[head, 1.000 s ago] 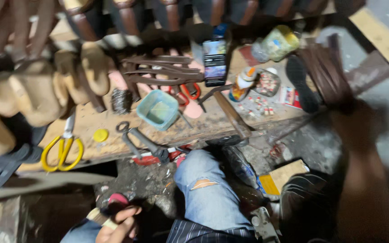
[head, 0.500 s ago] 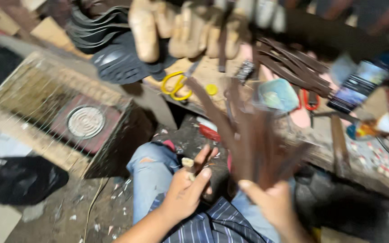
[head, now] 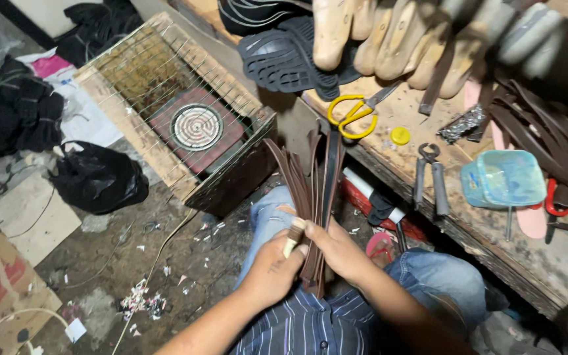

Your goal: The person sits at a shoe workshop bench and uses a brush to apply glue from a small container onto brown leather shoe straps, working on several pieces one at a time. They then set the glued straps aside, pick up a wooden shoe last and pink insoles, and handle them at the bench.

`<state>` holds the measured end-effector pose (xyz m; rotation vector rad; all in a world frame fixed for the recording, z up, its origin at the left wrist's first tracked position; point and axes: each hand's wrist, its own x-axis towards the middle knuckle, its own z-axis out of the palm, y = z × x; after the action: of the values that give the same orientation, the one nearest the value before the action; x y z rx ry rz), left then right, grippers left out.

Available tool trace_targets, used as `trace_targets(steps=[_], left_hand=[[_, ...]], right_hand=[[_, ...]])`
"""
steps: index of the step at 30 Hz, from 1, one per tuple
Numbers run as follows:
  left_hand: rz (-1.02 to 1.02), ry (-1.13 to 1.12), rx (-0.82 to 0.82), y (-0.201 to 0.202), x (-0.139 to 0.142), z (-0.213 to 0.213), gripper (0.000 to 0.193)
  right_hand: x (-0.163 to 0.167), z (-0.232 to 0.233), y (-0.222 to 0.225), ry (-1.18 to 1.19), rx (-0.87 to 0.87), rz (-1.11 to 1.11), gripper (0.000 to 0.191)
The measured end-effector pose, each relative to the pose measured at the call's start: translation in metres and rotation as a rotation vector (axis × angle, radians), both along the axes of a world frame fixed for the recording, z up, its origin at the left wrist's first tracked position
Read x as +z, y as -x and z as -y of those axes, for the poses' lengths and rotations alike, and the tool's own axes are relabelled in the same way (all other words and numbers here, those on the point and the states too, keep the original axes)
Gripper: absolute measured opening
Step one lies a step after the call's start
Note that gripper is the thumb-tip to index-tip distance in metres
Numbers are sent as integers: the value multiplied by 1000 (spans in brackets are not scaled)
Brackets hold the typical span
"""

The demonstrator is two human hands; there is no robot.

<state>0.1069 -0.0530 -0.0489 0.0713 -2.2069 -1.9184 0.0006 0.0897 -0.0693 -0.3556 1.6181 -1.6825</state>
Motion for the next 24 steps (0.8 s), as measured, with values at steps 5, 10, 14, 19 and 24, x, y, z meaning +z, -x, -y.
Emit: trace_targets(steps=[5, 10, 14, 19, 24], left_hand=[[331, -358, 17, -10, -17, 15, 22], [344, -339, 300, -28, -15, 50, 33], [318, -397, 212, -40, -5, 73, 34], [441, -425, 165, -16, -13, 71, 39], [487, -417, 193, -6, -26, 60, 41]], right_hand=[[-9, 20, 4, -26, -4, 8, 52], [-10, 16, 15, -259, 162, -317, 65], [-10, 16, 2, -503, 563, -692, 85], [-3, 24, -16, -554, 482, -972, 96], [7, 18, -13, -623, 519, -934, 99]])
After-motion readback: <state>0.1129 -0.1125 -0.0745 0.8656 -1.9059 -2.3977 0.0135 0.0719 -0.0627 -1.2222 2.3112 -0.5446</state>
